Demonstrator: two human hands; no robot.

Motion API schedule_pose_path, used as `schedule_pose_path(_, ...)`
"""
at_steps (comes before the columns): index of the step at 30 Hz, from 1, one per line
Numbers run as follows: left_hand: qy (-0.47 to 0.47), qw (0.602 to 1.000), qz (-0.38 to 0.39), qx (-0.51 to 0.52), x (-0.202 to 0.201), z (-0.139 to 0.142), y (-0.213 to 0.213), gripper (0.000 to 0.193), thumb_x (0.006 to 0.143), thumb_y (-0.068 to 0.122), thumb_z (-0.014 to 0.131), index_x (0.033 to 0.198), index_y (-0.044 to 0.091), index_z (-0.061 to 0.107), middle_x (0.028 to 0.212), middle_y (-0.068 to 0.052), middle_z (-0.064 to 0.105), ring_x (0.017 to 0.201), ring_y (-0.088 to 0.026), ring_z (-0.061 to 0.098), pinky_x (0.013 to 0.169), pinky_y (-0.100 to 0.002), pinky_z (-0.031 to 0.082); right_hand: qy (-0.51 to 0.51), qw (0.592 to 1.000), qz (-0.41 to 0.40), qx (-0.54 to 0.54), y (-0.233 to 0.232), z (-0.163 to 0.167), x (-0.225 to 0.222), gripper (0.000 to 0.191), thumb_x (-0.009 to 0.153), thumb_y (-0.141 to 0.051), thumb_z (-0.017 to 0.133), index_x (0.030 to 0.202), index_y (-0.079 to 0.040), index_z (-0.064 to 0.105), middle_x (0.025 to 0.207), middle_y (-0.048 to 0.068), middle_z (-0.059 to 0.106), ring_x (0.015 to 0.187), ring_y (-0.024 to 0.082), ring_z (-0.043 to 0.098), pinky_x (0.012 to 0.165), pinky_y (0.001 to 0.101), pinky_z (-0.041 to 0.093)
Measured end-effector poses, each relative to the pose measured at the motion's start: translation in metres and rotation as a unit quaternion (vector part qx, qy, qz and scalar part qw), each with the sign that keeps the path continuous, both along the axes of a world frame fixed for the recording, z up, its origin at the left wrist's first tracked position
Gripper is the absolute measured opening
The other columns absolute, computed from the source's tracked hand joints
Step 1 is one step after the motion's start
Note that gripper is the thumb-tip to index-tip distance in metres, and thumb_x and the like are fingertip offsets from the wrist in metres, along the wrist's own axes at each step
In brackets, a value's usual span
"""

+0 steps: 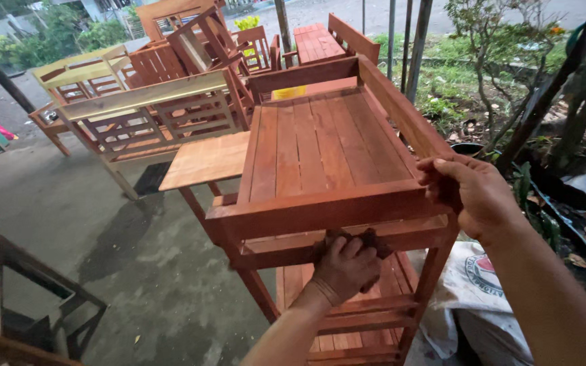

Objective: The person wipes a reddish wood stain or oil onto a wooden furniture frame using a dark cloth, working over the legs, rails, side panels and tabletop surfaces of the piece, moving around it to reach different sides.

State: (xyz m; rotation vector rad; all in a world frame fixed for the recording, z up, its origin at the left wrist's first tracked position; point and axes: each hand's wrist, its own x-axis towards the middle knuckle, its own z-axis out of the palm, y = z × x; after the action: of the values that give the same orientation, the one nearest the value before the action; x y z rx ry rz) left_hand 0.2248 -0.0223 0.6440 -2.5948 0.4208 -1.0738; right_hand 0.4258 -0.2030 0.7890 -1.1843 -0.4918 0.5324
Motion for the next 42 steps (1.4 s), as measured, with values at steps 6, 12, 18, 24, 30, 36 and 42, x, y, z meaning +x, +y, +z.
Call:
schedule_pose_path(6, 0.015, 0.999, -0.016, -0.024, 0.037, -0.006, -0.025, 0.015, 0.082, 0.030, 0.064, 0.094, 0.021, 0.067, 0.106, 0.000, 0.058, 0.111, -0.027, 0.054, 0.099, -0.046, 0.042, 0.001, 1.000, -0.019, -0.019, -0.007, 0.001, 0.010, 0.022, 0.103, -0.013, 0.056, 0.102, -0.001, 0.075, 0.086, 0.010, 0.071, 0.070, 0.016, 0.063, 0.067, 0.0307, 0.054)
schedule_pose_path(12, -0.034, 0.997, -0.076, 0.006, 0.100, -0.022, -0.061, 0.004, 0.089, 0.027, 0.063, 0.087, 0.024, 0.063, 0.096, 0.004, 0.054, 0.107, -0.022, 0.052, 0.097, -0.040, 0.040, -0.006, 1.000, 0.001, -0.010, -0.008, -0.008, 0.027, 0.022, 0.103, -0.013, 0.057, 0.101, 0.000, 0.075, 0.085, 0.009, 0.072, 0.069, 0.015, 0.063, 0.066, 0.0299, 0.053)
schedule_pose_path(18, -0.090, 0.987, -0.134, -0.010, 0.165, -0.026, -0.111, 0.012, 0.091, 0.027, 0.062, 0.081, 0.020, 0.059, 0.088, 0.000, 0.051, 0.104, -0.023, 0.054, 0.097, -0.041, 0.040, 0.007, 0.998, -0.033, -0.056, -0.023, -0.013, 0.044, 0.021, 0.104, -0.015, 0.056, 0.102, -0.005, 0.074, 0.085, 0.008, 0.069, 0.070, 0.017, 0.063, 0.066, 0.0328, 0.054)
schedule_pose_path(24, -0.048, 0.994, -0.100, -0.001, 0.139, -0.019, -0.105, 0.008, 0.094, 0.025, 0.060, 0.087, 0.021, 0.059, 0.091, 0.001, 0.053, 0.103, -0.021, 0.052, 0.094, -0.038, 0.039, -0.019, 0.999, -0.017, -0.032, -0.012, -0.010, 0.030, 0.023, 0.106, -0.014, 0.055, 0.105, 0.000, 0.073, 0.089, 0.009, 0.071, 0.076, 0.017, 0.067, 0.073, 0.0315, 0.055)
schedule_pose_path(30, -0.035, 0.997, -0.064, 0.007, 0.057, 0.006, -0.048, 0.012, 0.090, 0.026, 0.060, 0.100, 0.022, 0.067, 0.097, 0.003, 0.054, 0.110, -0.023, 0.052, 0.099, -0.041, 0.040, -0.056, 0.997, 0.026, -0.036, 0.025, 0.009, -0.014, 0.024, 0.106, -0.014, 0.056, 0.105, 0.003, 0.074, 0.088, 0.010, 0.070, 0.076, 0.017, 0.064, 0.071, 0.0322, 0.053)
schedule_pose_path(36, 0.137, 0.972, 0.134, 0.133, -0.055, 0.013, 0.031, 0.009, 0.096, 0.029, 0.061, 0.094, 0.023, 0.068, 0.100, 0.003, 0.060, 0.112, -0.024, 0.053, 0.111, -0.049, 0.041, -0.042, 0.995, 0.061, -0.065, 0.065, 0.020, -0.073, 0.025, 0.105, -0.016, 0.056, 0.104, 0.001, 0.074, 0.087, 0.009, 0.071, 0.074, 0.016, 0.062, 0.070, 0.0316, 0.052)
schedule_pose_path(42, 0.116, 0.981, 0.131, 0.085, -0.132, 0.020, 0.097, 0.020, 0.083, 0.026, 0.060, 0.101, 0.025, 0.071, 0.108, 0.005, 0.061, 0.117, -0.024, 0.051, 0.104, -0.047, 0.039, -0.010, 0.995, 0.096, -0.029, 0.098, 0.023, -0.108, 0.022, 0.103, -0.012, 0.057, 0.102, 0.001, 0.074, 0.088, 0.010, 0.072, 0.074, 0.015, 0.064, 0.070, 0.0301, 0.053)
